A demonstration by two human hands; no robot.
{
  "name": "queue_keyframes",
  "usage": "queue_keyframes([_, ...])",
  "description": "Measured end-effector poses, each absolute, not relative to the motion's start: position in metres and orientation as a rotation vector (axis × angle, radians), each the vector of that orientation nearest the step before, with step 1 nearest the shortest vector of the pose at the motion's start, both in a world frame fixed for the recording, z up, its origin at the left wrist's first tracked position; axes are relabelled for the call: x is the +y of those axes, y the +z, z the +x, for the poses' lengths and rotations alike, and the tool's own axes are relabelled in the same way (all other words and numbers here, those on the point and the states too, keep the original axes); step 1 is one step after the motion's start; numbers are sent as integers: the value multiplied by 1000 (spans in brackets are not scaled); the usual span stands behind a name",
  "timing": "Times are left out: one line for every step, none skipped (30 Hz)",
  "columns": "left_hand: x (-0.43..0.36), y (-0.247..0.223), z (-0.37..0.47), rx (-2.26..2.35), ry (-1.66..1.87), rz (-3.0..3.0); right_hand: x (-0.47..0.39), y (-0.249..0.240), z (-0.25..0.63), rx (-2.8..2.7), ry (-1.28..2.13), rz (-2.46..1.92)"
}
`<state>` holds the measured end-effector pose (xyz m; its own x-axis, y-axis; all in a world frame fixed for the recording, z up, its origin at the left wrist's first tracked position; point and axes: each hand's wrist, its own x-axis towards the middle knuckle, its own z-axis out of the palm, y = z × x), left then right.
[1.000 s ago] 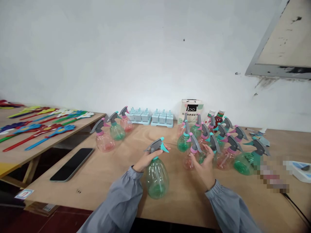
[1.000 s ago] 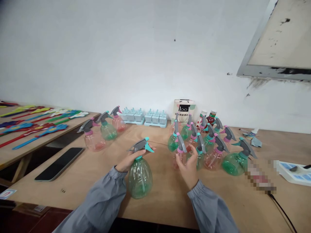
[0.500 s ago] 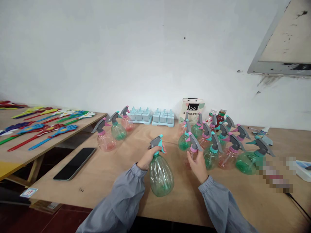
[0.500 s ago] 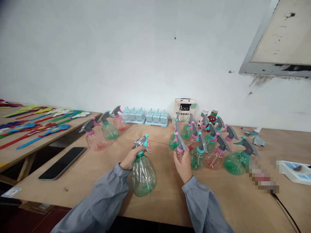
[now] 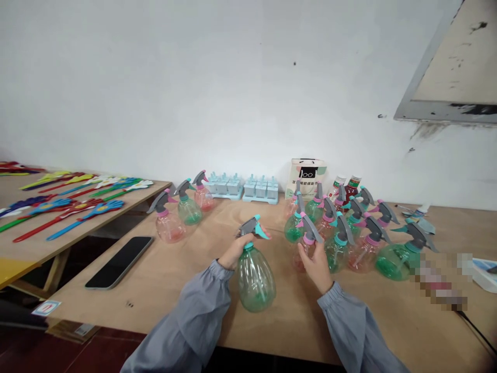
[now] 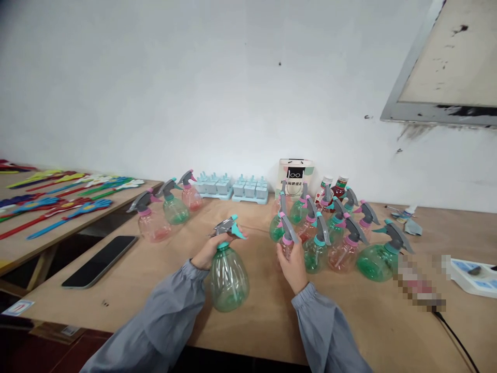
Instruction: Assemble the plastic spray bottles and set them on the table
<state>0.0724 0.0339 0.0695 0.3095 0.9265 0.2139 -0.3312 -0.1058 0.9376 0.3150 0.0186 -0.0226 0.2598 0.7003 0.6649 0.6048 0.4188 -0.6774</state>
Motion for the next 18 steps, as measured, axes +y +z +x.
queue_keyframes([34,70,72,629,1213,1219,18,-23,315,-1412,106,-1256])
queue_keyframes([35,70,72,621,1232,1199,18,-23,316,-1409,117,-1256])
queue_keyframes([35,70,72,622,1248,1184,18,-23,316,-1409,130,-1255])
queue_keyframes([35,71,72,631,1257,1177,17,-22,316,-1412,140,-1252])
queue_keyframes([36,71,72,647,1264,1175,17,-21,316,-1415,146,-1249])
queue_keyframes([35,72,72,668,1267,1181,16,-21,316,-1417,148,-1247])
queue_keyframes([35,73,72,688,1257,1197,16,-20,315,-1417,148,-1246])
queue_keyframes([34,74,72,700,1240,1214,16,-20,315,-1416,146,-1246])
queue_keyframes([33,74,72,696,1219,1227,15,-19,315,-1416,145,-1248])
queue_keyframes([32,75,72,681,1203,1233,15,-19,315,-1416,144,-1252])
queue_keyframes([32,75,73,662,1197,1235,15,-19,315,-1416,143,-1256])
queue_keyframes([32,75,73,647,1201,1233,15,-19,315,-1420,143,-1257])
queue_keyframes([32,74,72,644,1218,1224,15,-19,315,-1424,143,-1255])
queue_keyframes([32,73,72,660,1239,1215,15,-19,316,-1427,141,-1252])
queue_keyframes([33,73,72,691,1259,1213,15,-19,316,-1429,138,-1249])
queue_keyframes([34,72,72,728,1273,1218,15,-19,316,-1434,136,-1246])
queue_keyframes([34,72,71,760,1275,1230,15,-19,316,-1439,135,-1244])
queue_keyframes([33,72,70,778,1268,1251,15,-19,316,-1443,135,-1241])
